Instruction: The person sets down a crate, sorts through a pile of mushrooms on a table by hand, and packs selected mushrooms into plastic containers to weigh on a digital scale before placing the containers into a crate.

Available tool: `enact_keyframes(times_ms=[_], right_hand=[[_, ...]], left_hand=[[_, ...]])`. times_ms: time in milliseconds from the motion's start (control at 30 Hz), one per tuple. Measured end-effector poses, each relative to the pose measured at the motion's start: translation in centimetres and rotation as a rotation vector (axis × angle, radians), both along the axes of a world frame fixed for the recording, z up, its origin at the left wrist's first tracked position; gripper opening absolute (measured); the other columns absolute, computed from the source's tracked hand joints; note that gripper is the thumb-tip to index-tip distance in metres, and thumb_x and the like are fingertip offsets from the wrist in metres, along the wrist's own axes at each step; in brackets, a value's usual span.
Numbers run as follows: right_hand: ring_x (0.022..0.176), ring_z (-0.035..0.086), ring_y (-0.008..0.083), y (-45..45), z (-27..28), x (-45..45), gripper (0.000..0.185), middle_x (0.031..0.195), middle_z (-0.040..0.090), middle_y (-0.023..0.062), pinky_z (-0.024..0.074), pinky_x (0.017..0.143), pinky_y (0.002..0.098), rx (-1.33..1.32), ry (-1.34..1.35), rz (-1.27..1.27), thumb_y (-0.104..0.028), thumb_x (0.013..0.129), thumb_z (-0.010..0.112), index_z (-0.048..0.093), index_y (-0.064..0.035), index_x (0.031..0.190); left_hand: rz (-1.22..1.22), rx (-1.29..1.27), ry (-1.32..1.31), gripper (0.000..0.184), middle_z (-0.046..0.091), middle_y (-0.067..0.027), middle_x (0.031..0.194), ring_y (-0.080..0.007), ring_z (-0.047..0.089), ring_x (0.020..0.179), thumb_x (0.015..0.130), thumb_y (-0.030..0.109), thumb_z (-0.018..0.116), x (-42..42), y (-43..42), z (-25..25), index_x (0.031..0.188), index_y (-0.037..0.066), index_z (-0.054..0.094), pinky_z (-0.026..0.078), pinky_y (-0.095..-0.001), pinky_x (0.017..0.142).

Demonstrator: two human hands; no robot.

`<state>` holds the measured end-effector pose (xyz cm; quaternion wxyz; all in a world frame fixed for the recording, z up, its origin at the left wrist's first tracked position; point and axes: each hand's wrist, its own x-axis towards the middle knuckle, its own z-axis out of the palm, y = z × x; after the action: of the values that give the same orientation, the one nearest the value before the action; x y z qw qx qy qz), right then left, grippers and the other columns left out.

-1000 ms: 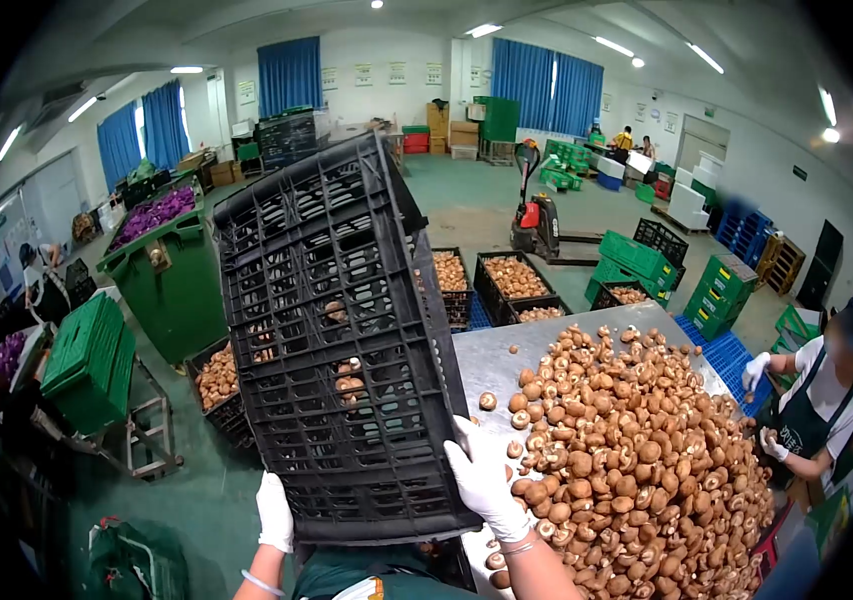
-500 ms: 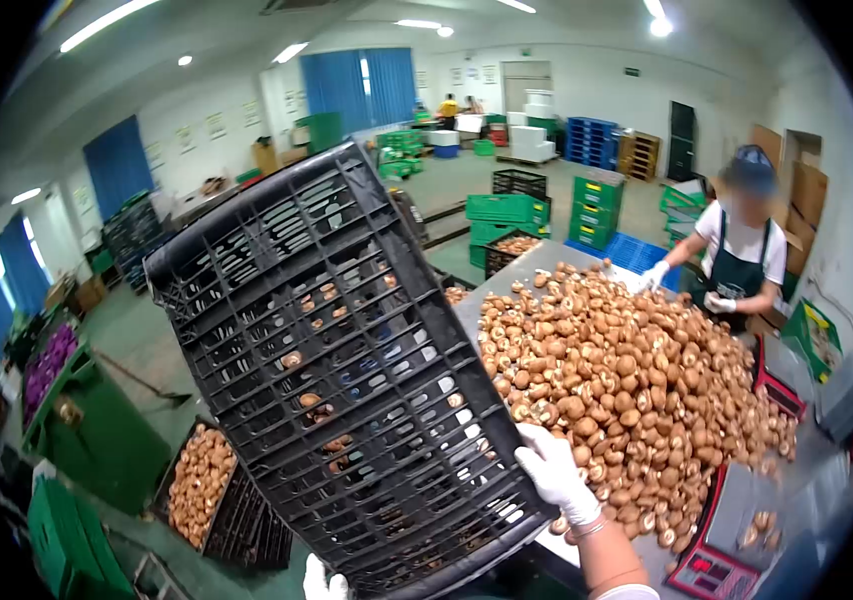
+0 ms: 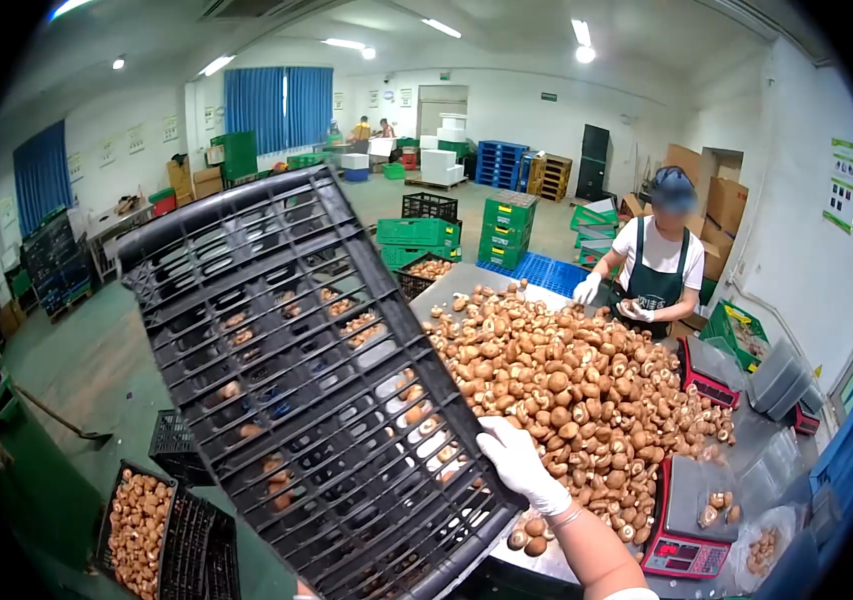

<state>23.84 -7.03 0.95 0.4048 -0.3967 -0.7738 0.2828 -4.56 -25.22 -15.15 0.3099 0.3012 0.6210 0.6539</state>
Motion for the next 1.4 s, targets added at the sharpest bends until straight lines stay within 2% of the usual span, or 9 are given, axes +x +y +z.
enact_keyframes(times_ms=[333, 533, 667, 767, 833, 1000, 1200, 1267, 1400], right_hand=[[0.080, 0.056, 0.0130, 10.9, 2.7, -0.9, 0.031, 0.089, 0.063, 0.0103, 0.0457, 0.074, 0.0280, -0.246, 0.259, 0.422, -0.023, 0.093, 0.054, 0.055, 0.0006, 0.113], [0.081, 0.049, 0.0101, 16.7, 2.7, -0.5, 0.025, 0.088, 0.057, 0.0035, 0.0423, 0.073, 0.0255, -0.265, 0.501, 0.415, -0.019, 0.093, 0.051, 0.055, 0.0016, 0.106], [0.083, 0.051, 0.0079, 19.3, 0.4, 0.0, 0.023, 0.090, 0.058, -0.0006, 0.0433, 0.077, 0.0254, -0.357, 0.674, 0.405, -0.019, 0.095, 0.049, 0.058, 0.0004, 0.102], [0.085, 0.052, 0.0081, 21.3, -4.5, 1.3, 0.020, 0.092, 0.058, -0.0017, 0.0441, 0.078, 0.0258, -0.471, 0.759, 0.230, -0.019, 0.095, 0.050, 0.060, -0.0032, 0.101], [0.084, 0.052, 0.0079, 23.3, -10.3, 3.1, 0.018, 0.092, 0.058, -0.0018, 0.0447, 0.077, 0.0261, -0.282, 0.558, 0.137, -0.020, 0.094, 0.051, 0.061, -0.0058, 0.099], [0.073, 0.052, 0.0080, 21.6, -12.1, 6.0, 0.018, 0.082, 0.058, -0.0010, 0.0472, 0.066, 0.0264, -0.616, 0.829, 0.228, -0.019, 0.094, 0.050, 0.060, -0.0051, 0.090], [0.072, 0.059, 0.0125, 22.3, -11.5, 6.4, 0.023, 0.085, 0.062, 0.0013, 0.0525, 0.063, 0.0284, -1.135, 0.960, 0.271, -0.024, 0.094, 0.048, 0.060, -0.0058, 0.100], [0.076, 0.062, 0.0142, 23.3, -11.7, 5.9, 0.025, 0.091, 0.064, 0.0040, 0.0546, 0.065, 0.0295, -1.000, 0.945, 0.288, -0.023, 0.094, 0.047, 0.060, -0.0047, 0.105], [0.077, 0.062, 0.0133, 23.1, -11.7, 6.3, 0.021, 0.093, 0.064, 0.0036, 0.0550, 0.067, 0.0290, -1.060, 0.886, 0.289, -0.022, 0.095, 0.048, 0.059, -0.0057, 0.101]], left_hand=[[0.357, 0.017, -0.122, 0.043, 0.060, -0.0072, 0.112, -0.0156, 0.057, 0.099, 0.097, 0.038, 0.047, -1.8, 3.5, -3.0, 0.119, 0.002, 0.057, 0.045, -0.0281, 0.087], [0.436, 0.232, -0.231, 0.043, 0.061, -0.0066, 0.109, -0.0141, 0.057, 0.096, 0.096, 0.039, 0.049, -13.0, 3.9, -5.1, 0.117, 0.002, 0.058, 0.047, -0.0271, 0.084], [0.246, -0.017, -0.180, 0.034, 0.061, 0.0012, 0.077, -0.0122, 0.051, 0.060, 0.093, 0.039, 0.053, -9.2, 5.8, 13.4, 0.094, 0.008, 0.066, 0.044, -0.0248, 0.062], [0.289, -0.142, 0.049, 0.028, 0.063, 0.0017, 0.088, -0.0107, 0.056, 0.077, 0.090, 0.036, 0.059, -9.8, 7.8, 14.2, 0.095, 0.010, 0.066, 0.046, -0.0269, 0.069], [0.182, -0.197, 0.187, 0.026, 0.061, 0.0029, 0.087, -0.0095, 0.052, 0.078, 0.089, 0.035, 0.060, -8.5, 10.5, 12.5, 0.092, 0.010, 0.066, 0.043, -0.0271, 0.074], [0.089, -0.252, 0.145, 0.030, 0.047, 0.0068, 0.065, -0.0071, 0.038, 0.060, 0.088, 0.035, 0.060, -7.4, 15.0, 7.1, 0.069, 0.012, 0.057, 0.031, -0.0270, 0.056], [0.204, -0.279, -0.057, 0.033, 0.046, 0.0059, 0.062, -0.0083, 0.038, 0.057, 0.088, 0.037, 0.060, -11.9, 16.0, 2.8, 0.066, 0.013, 0.056, 0.032, -0.0285, 0.054], [0.163, -0.358, 0.168, 0.032, 0.050, 0.0035, 0.061, -0.0106, 0.041, 0.051, 0.087, 0.040, 0.060, -13.3, 16.3, 1.6, 0.070, 0.014, 0.060, 0.034, -0.0244, 0.050], [0.191, -0.269, -0.013, 0.032, 0.056, 0.0028, 0.063, -0.0100, 0.048, 0.050, 0.088, 0.040, 0.059, -12.4, 15.7, 1.6, 0.078, 0.010, 0.066, 0.038, -0.0253, 0.049]])
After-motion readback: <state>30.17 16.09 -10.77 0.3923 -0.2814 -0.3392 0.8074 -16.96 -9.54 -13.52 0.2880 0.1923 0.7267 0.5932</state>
